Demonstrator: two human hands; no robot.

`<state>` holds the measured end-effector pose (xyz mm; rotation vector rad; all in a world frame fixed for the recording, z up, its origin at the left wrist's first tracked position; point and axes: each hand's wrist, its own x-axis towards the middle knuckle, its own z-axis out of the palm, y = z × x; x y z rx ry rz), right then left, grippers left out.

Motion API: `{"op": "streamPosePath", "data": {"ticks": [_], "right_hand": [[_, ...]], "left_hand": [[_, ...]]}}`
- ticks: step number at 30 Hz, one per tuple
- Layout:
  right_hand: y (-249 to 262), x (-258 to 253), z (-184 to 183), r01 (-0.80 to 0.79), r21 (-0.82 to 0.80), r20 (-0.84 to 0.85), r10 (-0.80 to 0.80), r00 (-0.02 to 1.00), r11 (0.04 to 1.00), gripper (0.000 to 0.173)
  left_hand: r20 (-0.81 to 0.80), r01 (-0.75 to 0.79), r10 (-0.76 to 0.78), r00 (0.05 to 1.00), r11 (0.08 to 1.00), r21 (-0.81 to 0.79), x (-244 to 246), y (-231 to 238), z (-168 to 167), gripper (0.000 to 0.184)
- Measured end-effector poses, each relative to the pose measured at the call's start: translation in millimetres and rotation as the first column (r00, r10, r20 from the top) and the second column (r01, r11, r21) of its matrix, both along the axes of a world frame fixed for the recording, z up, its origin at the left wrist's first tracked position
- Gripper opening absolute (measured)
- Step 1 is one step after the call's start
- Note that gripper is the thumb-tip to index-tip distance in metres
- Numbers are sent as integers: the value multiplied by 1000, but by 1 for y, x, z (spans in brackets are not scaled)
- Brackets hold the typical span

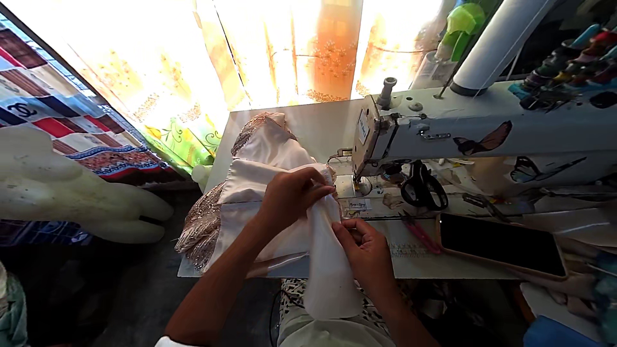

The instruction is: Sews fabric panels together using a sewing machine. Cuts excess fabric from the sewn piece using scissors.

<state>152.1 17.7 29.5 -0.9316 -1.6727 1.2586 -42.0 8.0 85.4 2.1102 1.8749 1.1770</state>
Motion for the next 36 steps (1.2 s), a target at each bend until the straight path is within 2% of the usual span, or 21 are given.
{"op": "streamPosePath", "data": {"ticks": [5, 7, 10, 13, 16, 18, 19, 23, 25, 27, 32, 34, 36], "right_hand": [[6, -4, -17, 153, 185, 59, -166, 984, 971, 19], [9, -5, -20, 177, 186, 40, -187, 982, 966, 25], [16, -8, -18, 164, 101, 13, -166, 986, 981, 41], [23, -13, -17, 114, 53, 28, -116, 993, 992, 27], [29, -14, -17, 92, -3, 44, -92, 995, 996, 18], [32, -11, -15, 81, -88, 46, -77, 996, 993, 16], [34, -10, -14, 78, -123, 50, -73, 996, 989, 15], [37, -7, -15, 67, -199, 41, -60, 997, 978, 9], [38, -6, -15, 62, -229, 33, -56, 998, 971, 9], [39, -1, -17, 64, -254, 44, -54, 998, 965, 10], [40, 17, -23, 65, -284, 148, -23, 989, 957, 15], [43, 24, -21, 67, -275, 240, 1, 971, 959, 18], [49, 28, -15, 59, -250, 349, 33, 937, 967, 21]], "left_hand": [[-200, 83, -84, 976, 996, -15, -5, 24, -6, 20], [-226, 101, -100, 969, 995, -10, -7, 27, -8, 21], [-232, 116, -116, 966, 993, -13, -9, 28, -9, 22], [-246, 121, -121, 962, 993, -12, -10, 29, -8, 22], [-245, 105, -88, 966, 993, 57, -10, 27, -3, 27], [-275, 133, -107, 956, 988, 77, -9, 23, 5, 35], [-308, 158, -140, 941, 987, 35, -8, 21, 8, 40], [-438, 158, -272, 857, 947, -280, -2, 24, 5, 83], [-435, 155, -312, 845, 920, -359, -2, 29, 1, 94], [-410, 173, -324, 853, 915, -364, -2, 34, -1, 88], [-211, 327, -367, 906, 923, -204, 2, 49, -29, 39], [-215, 325, -361, 907, 927, -184, 4, 56, -46, 30], [-289, 252, -289, 913, 954, -160, 10, 61, -59, 25]]}}
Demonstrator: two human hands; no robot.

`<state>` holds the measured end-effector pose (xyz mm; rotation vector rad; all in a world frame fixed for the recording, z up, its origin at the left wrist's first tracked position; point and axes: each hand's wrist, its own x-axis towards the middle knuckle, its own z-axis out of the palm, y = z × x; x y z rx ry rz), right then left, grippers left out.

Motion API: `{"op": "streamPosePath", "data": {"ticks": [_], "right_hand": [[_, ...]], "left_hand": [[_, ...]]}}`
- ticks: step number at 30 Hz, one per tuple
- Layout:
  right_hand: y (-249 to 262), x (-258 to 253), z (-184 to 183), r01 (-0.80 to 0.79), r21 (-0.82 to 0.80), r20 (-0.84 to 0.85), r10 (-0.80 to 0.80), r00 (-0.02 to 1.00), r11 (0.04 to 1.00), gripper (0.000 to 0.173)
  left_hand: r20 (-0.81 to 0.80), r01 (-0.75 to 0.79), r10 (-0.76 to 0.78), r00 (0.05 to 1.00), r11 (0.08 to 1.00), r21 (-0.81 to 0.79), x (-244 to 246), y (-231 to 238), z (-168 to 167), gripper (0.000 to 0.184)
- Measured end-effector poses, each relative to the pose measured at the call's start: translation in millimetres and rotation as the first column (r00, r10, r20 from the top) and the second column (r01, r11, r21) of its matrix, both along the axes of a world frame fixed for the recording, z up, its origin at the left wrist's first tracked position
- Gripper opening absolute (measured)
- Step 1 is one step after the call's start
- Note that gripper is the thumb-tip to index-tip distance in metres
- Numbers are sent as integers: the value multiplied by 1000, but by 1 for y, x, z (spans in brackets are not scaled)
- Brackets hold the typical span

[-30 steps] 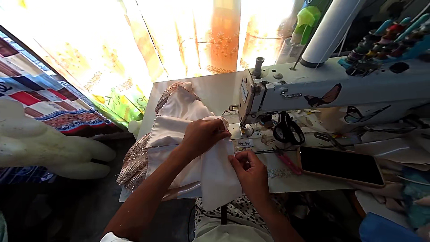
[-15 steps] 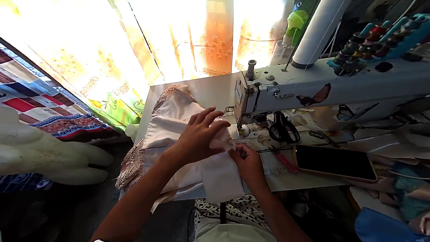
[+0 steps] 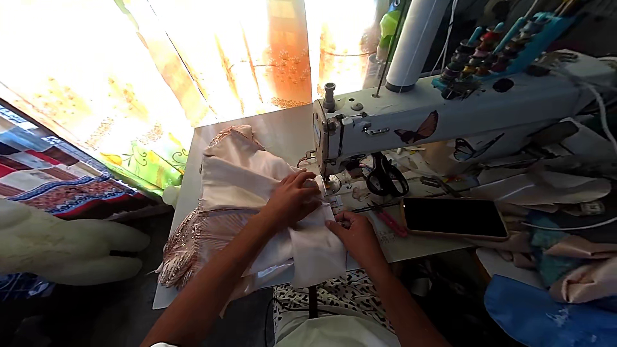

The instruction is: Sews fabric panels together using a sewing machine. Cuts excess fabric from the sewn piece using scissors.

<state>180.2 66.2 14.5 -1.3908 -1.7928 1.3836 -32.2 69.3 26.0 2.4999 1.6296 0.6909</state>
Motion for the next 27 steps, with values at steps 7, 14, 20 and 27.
{"op": "streamPosePath", "data": {"ticks": [7, 14, 20, 27], "right_hand": [[29, 10, 15, -112, -1, 219, 109, 970, 994, 27], [40, 19, 10, -129, -27, 213, 131, 968, 991, 25], [42, 20, 7, -146, -32, 196, 149, 969, 989, 24], [44, 26, 5, -177, -70, 107, 184, 977, 982, 27]], "left_hand": [[-164, -336, 323, 932, 940, -59, 41, 3, 11, 13], [-65, -399, 404, 912, 842, -363, 47, 2, 27, 35], [12, -383, 420, 907, 839, -387, 41, 3, 21, 38], [135, -408, 497, 857, 816, -409, 34, 10, 11, 23]]}}
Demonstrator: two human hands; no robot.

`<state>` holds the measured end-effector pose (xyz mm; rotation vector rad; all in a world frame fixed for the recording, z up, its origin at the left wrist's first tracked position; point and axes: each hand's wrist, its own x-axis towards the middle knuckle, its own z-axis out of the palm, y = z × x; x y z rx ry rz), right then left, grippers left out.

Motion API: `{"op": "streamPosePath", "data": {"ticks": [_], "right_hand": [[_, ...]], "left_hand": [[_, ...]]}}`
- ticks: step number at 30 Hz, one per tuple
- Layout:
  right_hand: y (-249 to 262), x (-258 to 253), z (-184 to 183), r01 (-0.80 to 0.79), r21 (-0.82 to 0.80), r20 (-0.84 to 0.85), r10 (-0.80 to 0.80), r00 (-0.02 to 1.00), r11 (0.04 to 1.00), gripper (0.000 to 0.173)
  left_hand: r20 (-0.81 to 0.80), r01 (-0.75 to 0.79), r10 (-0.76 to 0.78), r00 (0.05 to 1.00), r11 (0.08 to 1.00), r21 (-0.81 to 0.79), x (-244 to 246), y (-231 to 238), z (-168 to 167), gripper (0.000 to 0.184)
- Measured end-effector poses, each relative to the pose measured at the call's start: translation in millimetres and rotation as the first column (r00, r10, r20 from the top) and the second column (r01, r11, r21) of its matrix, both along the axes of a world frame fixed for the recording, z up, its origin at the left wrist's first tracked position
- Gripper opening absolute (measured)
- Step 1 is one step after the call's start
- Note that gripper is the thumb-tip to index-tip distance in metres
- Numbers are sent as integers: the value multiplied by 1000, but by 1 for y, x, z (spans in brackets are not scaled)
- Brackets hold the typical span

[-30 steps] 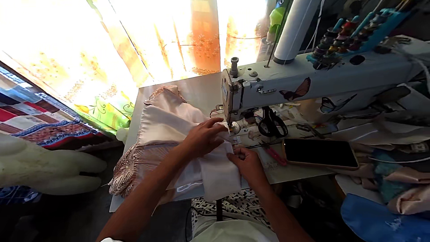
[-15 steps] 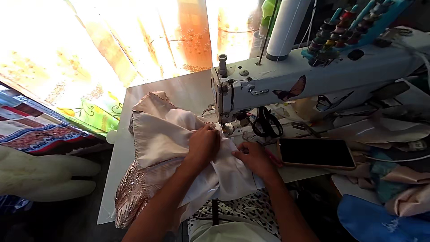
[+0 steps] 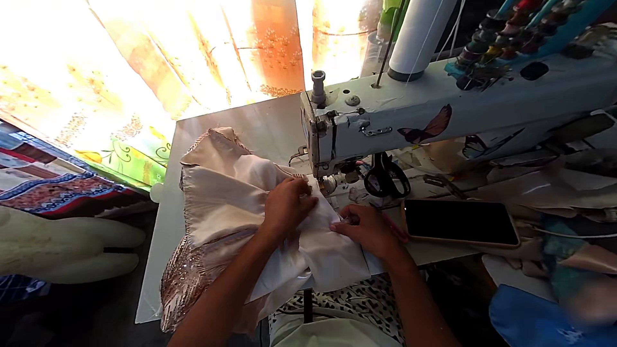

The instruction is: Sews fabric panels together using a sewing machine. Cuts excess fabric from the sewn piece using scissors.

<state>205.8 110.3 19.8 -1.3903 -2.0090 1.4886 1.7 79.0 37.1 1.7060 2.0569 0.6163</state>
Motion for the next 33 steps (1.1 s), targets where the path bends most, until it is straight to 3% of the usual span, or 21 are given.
{"op": "streamPosePath", "data": {"ticks": [3, 6, 8, 10, 13, 17, 21, 25, 33], "right_hand": [[1, 0, -2, 7, -3, -21, -7, 1000, 1000, 32], [-4, 3, -10, -12, 123, -51, 18, 999, 992, 48], [-10, 4, -18, -28, 282, -79, 52, 996, 959, 44], [-10, 5, -16, -90, 328, -52, 113, 992, 940, 37], [-2, 4, -4, -209, 199, 51, 202, 978, 957, 40], [10, 1, 4, -302, 96, 104, 292, 951, 948, 40], [19, -3, 10, -347, 60, 131, 337, 932, 936, 42], [29, -9, 15, -379, 31, 173, 368, 914, 925, 43], [42, -15, 24, -388, 9, 220, 377, 900, 921, 44]], "left_hand": [[3, -20, 20, 1000, 1000, 13, 2, -1, 1, 23], [-57, -5, 9, 998, 998, 65, 7, -4, 1, 18], [-122, 8, -5, 993, 1000, 17, 14, -5, 7, 12], [-213, 32, -50, 976, 996, -89, 21, -5, 14, 17], [-333, 109, -182, 925, 968, -227, 32, -14, 22, 36], [-410, 189, -288, 865, 945, -266, 35, -34, 7, 56], [-433, 202, -220, 874, 976, -88, 22, -33, -15, 56], [-381, 185, -199, 903, 980, -74, 17, -24, -20, 58], [-219, 208, -284, 933, 926, -314, 11, 1, 3, 58]]}}
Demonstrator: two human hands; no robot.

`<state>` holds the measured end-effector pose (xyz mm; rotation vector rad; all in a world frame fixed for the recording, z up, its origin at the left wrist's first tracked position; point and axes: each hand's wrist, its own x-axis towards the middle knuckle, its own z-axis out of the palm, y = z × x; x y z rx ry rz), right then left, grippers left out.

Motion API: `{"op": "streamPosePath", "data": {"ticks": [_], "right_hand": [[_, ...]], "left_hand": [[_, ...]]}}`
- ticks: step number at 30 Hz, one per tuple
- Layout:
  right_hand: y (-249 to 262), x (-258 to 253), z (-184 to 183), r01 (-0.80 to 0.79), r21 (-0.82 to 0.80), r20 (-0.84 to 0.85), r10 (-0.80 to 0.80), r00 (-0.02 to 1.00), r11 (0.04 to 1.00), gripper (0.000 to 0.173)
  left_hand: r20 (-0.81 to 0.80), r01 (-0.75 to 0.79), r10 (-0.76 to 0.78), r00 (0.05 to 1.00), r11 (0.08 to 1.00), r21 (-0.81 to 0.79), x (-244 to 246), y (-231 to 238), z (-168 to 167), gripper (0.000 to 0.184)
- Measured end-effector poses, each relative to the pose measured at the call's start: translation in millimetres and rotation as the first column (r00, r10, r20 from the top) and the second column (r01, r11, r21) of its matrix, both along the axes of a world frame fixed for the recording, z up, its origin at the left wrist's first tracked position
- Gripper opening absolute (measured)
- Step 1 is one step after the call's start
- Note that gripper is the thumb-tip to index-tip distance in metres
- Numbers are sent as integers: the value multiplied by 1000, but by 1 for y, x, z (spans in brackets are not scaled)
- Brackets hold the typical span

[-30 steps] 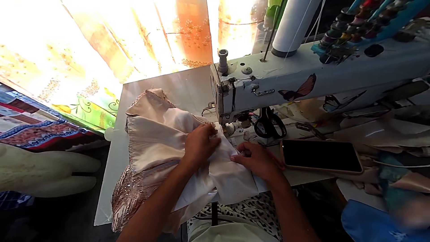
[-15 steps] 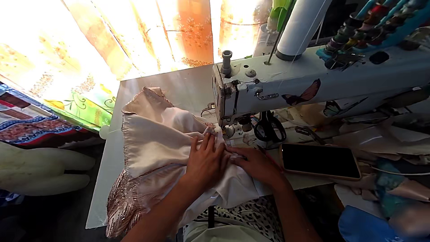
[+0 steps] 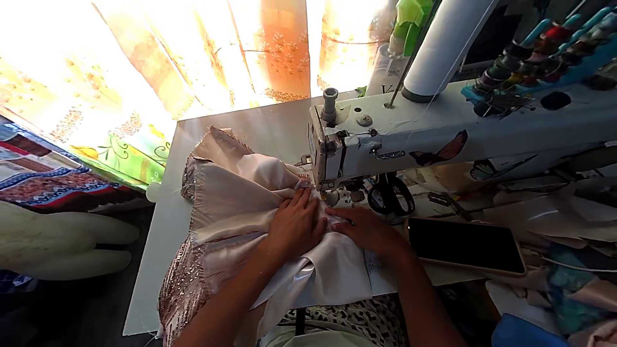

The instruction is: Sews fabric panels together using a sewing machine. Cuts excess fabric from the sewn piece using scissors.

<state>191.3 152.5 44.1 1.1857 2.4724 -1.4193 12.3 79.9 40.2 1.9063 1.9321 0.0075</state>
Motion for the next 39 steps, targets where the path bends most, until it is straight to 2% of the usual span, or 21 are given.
{"op": "streamPosePath", "data": {"ticks": [8, 19, 24, 30, 33, 39], "right_hand": [[9, -3, 3, 11, 21, -2, -11, 1000, 1000, 43], [-4, 2, -2, 55, 42, -24, -55, 998, 998, 43], [-5, 2, -4, 61, 68, -22, -60, 998, 996, 41], [-5, 2, -4, 42, 74, -9, -41, 999, 996, 43], [-5, 2, -5, 26, 80, -7, -25, 1000, 996, 44], [-6, 2, -7, 8, 89, 3, -8, 1000, 996, 44]], "left_hand": [[140, 24, -28, 990, 999, 30, -17, 19, 4, 50], [56, 59, -87, 995, 921, 385, -13, 2, -26, 46], [52, 58, -88, 995, 906, 419, -14, 2, -30, 46], [88, 127, -204, 975, 836, 533, -18, -1, -32, 31], [66, 167, -223, 973, 865, 474, -19, -2, -31, 34], [-66, 171, -159, 985, 950, 260, -9, -2, -19, 42]]}}
